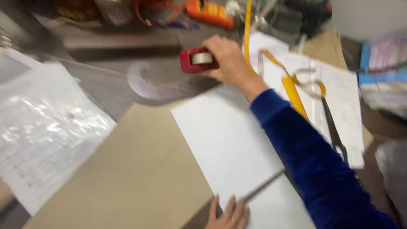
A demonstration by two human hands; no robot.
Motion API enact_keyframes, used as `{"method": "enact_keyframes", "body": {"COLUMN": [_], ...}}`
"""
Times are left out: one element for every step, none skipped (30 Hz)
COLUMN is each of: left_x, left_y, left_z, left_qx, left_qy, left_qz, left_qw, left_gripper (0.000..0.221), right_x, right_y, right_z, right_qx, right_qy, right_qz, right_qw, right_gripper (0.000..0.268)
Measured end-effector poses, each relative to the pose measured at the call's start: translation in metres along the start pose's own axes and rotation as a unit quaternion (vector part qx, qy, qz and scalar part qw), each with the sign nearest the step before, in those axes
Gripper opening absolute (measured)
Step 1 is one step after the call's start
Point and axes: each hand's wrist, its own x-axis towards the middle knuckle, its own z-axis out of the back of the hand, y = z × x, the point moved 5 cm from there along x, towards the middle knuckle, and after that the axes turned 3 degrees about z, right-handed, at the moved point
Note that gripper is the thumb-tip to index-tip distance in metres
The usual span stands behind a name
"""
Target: Taping two pieces of white paper together on top of a brown paper pattern.
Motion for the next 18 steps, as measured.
{"method": "enact_keyframes", "body": {"left_x": [0.048, 0.052, 0.057, 0.062, 0.06, 0.058, 0.057, 0.058, 0.06, 0.061, 0.062, 0.064, 0.064, 0.064, 0.066, 0.068, 0.067, 0.067], "left_y": [0.008, 0.005, 0.005, 0.007, 0.006, 0.006, 0.006, 0.005, 0.004, 0.004, 0.005, 0.005, 0.003, 0.002, 0.001, 0.001, 0.002, 0.002], "left_z": [0.019, 0.029, 0.036, 0.043, 0.042, 0.041, 0.04, 0.041, 0.042, 0.042, 0.044, 0.045, 0.047, 0.049, 0.05, 0.052, 0.051, 0.051], "left_qx": [-0.012, -0.025, -0.039, -0.054, -0.059, -0.064, -0.067, -0.069, -0.058, -0.047, -0.046, -0.041, -0.037, -0.037, -0.035, -0.033, -0.028, -0.028], "left_qy": [0.007, 0.013, 0.051, 0.089, 0.092, 0.096, 0.099, 0.101, 0.111, 0.12, 0.121, 0.125, 0.13, 0.133, 0.126, 0.118, 0.119, 0.119], "left_qz": [0.0, 0.002, 0.004, 0.005, 0.004, 0.005, 0.007, 0.007, 0.003, -0.002, -0.002, -0.009, -0.014, -0.013, -0.013, -0.012, -0.011, -0.013], "left_qw": [1.0, 1.0, 0.998, 0.995, 0.994, 0.993, 0.993, 0.992, 0.992, 0.992, 0.992, 0.991, 0.991, 0.99, 0.991, 0.992, 0.992, 0.992], "left_gripper": [0.031, 0.031, 0.035, 0.044, 0.044, 0.047, 0.05, 0.05, 0.049, 0.047, 0.047, 0.048, 0.05, 0.05, 0.047, 0.044, 0.044, 0.045], "right_x": [-0.004, -0.029, -0.05, -0.071, -0.095, -0.121, -0.145, -0.164, -0.185, -0.207, -0.217, -0.228, -0.24, -0.242, -0.242, -0.241, -0.241, -0.241], "right_y": [0.012, 0.023, 0.037, 0.051, 0.061, 0.072, 0.081, 0.087, 0.091, 0.095, 0.096, 0.098, 0.101, 0.105, 0.108, 0.111, 0.111, 0.111], "right_z": [0.032, 0.051, 0.065, 0.081, 0.087, 0.089, 0.092, 0.092, 0.086, 0.08, 0.075, 0.07, 0.066, 0.064, 0.062, 0.061, 0.057, 0.054], "right_qx": [0.059, 0.06, 0.07, 0.082, 0.082, 0.091, 0.1, 0.101, 0.094, 0.086, 0.087, 0.078, 0.07, 0.073, 0.078, 0.083, 0.084, 0.09], "right_qy": [-0.02, -0.011, 0.041, 0.092, 0.095, 0.146, 0.196, 0.198, 0.254, 0.31, 0.309, 0.309, 0.311, 0.31, 0.299, 0.288, 0.285, 0.276], "right_qz": [0.011, 0.001, 0.016, 0.03, 0.026, 0.01, -0.003, -0.006, -0.037, -0.069, -0.069, -0.06, -0.051, -0.052, -0.041, -0.031, -0.027, -0.022], "right_qw": [0.998, 0.998, 0.997, 0.992, 0.992, 0.985, 0.975, 0.975, 0.962, 0.944, 0.945, 0.946, 0.947, 0.946, 0.95, 0.953, 0.955, 0.957], "right_gripper": [0.052, 0.052, 0.047, 0.042, 0.042, 0.045, 0.047, 0.047, 0.053, 0.061, 0.061, 0.06, 0.06, 0.06, 0.059, 0.058, 0.058, 0.059]}}
